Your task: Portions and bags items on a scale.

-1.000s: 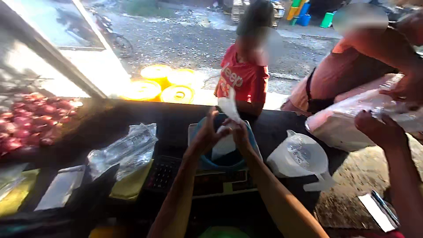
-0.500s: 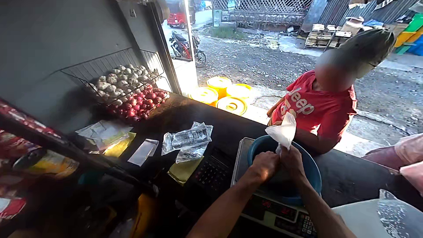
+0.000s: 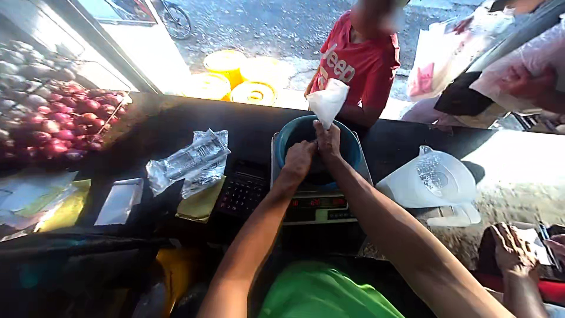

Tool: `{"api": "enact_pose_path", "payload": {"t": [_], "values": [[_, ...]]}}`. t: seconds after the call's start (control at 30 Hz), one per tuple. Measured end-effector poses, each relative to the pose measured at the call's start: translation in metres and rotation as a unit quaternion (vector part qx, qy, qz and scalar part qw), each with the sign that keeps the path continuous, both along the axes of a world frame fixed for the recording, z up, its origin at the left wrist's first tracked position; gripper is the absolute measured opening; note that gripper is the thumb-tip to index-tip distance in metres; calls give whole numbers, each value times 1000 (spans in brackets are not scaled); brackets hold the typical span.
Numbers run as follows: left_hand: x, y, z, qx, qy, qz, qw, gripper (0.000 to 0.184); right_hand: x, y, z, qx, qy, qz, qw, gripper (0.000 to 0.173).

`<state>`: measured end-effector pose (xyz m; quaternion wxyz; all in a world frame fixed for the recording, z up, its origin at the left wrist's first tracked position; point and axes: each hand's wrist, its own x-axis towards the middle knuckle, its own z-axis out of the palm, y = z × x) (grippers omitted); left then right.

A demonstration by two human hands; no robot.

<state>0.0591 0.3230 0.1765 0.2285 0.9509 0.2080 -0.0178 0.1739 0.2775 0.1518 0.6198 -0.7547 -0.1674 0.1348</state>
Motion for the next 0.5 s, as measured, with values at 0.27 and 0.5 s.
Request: {"api": "enact_pose_path", "payload": {"t": [0.27,0.5], "values": [[-10,24,59,-352,-253,-144,890,39,9,-64,95,-83,-282,260,920,29],[25,5,57,-312,-288,-184,886,41,25,-48,119,309,84,189,928,40]]}}
